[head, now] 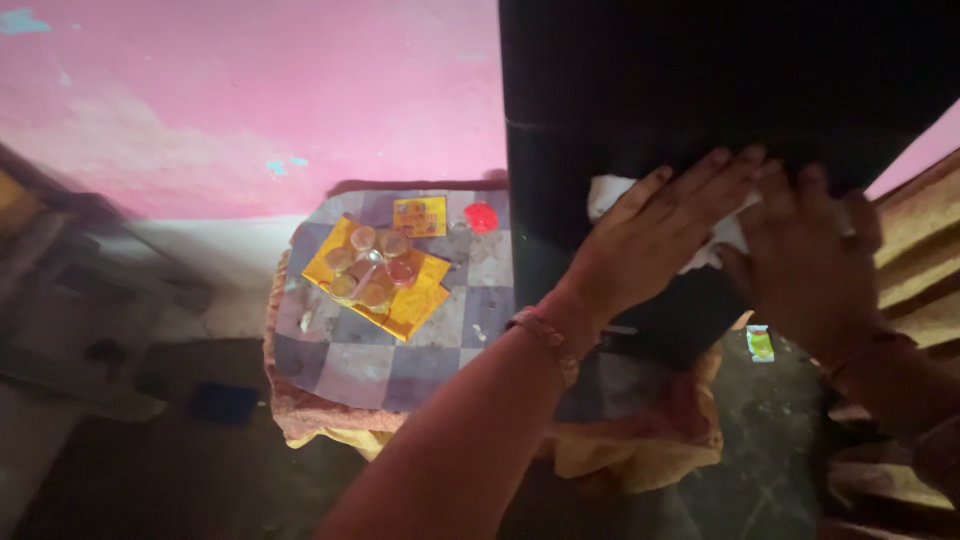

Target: The person wipes the top and sides of a large black speaker by hand using a white cloth.

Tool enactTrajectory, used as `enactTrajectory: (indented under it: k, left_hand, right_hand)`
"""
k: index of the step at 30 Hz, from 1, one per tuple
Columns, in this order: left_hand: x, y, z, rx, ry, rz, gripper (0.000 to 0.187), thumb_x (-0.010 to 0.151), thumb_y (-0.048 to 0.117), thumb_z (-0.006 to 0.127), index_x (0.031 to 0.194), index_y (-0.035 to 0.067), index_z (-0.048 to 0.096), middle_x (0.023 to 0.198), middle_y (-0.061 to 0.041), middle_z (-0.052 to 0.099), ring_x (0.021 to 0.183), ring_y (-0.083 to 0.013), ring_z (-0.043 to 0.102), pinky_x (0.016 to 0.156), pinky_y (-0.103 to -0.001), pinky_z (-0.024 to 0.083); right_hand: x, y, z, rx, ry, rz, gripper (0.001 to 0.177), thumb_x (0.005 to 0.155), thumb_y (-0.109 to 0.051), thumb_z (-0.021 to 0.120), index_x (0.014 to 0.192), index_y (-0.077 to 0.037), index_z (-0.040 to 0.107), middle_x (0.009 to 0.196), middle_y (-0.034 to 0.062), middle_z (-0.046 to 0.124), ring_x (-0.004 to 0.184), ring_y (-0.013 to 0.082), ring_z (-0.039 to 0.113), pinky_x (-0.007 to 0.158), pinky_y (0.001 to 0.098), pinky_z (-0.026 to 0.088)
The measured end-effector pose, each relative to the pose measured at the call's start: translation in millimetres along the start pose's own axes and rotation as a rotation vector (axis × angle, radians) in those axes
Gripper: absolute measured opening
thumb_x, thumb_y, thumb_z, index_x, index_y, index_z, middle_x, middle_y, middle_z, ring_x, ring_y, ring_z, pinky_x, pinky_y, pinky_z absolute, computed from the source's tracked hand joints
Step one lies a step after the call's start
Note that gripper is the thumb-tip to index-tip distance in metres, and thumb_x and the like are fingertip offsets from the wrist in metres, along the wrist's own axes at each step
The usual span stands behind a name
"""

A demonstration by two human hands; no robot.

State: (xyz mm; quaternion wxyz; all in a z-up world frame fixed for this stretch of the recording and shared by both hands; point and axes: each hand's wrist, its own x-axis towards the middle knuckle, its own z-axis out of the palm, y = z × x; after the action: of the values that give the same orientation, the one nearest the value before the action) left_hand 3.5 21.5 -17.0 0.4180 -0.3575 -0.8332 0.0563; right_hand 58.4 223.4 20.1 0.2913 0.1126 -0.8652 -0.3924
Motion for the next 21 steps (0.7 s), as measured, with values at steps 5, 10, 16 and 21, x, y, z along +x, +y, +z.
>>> enactTrajectory:
  k: [5,10,16,21]
  left_hand:
    - [-56.6,15.3,21.8,0.116,-0.080,0.014,0.070,0.112,0.045,0.055,0.170,0.024,0.022,0.177,0.004,0.017,0.163,-0.0148,0.015,0.134,-0.044,0.002]
    - [-83.0,22.2,25.4,0.076,-0.150,-0.070,0.077,0.107,0.052,0.062,0.170,0.028,0.024,0.176,0.004,0.020,0.162,-0.0154,0.017,0.132,-0.049,0.007]
    - [-41.8,-9.4,8.7,-0.035,-0.047,-0.229,0.079,0.104,0.060,0.065,0.169,0.040,0.025,0.178,0.001,0.017,0.165,-0.0179,0.019,0.133,-0.059,0.008]
    - [-14.9,-30.8,11.1,-0.069,0.099,-0.289,0.065,0.113,0.050,0.061,0.165,0.038,0.025,0.174,0.001,0.012,0.162,-0.0200,0.019,0.131,-0.056,0.008]
  right_hand:
    - [-30.9,-36.8,34.5,0.133,0.095,-0.207,0.050,0.098,-0.057,0.054,0.131,-0.022,0.070,0.162,0.0001,0.046,0.143,0.0200,0.044,0.112,0.0514,0.035]
    - [-38.8,-47.5,39.9,0.161,0.126,-0.304,0.053,0.094,-0.049,0.058,0.142,-0.029,0.064,0.163,-0.0039,0.041,0.145,0.0188,0.038,0.108,0.0535,0.036]
    - [-4.2,-12.8,17.0,0.343,0.128,-0.081,0.050,0.097,-0.055,0.061,0.139,-0.028,0.064,0.166,0.0025,0.042,0.152,0.0265,0.034,0.114,0.0628,0.032]
    - [20.4,-28.3,4.3,-0.008,0.240,0.077,0.053,0.097,-0.059,0.065,0.138,-0.026,0.068,0.166,0.0040,0.042,0.155,0.0317,0.031,0.114,0.0557,0.026]
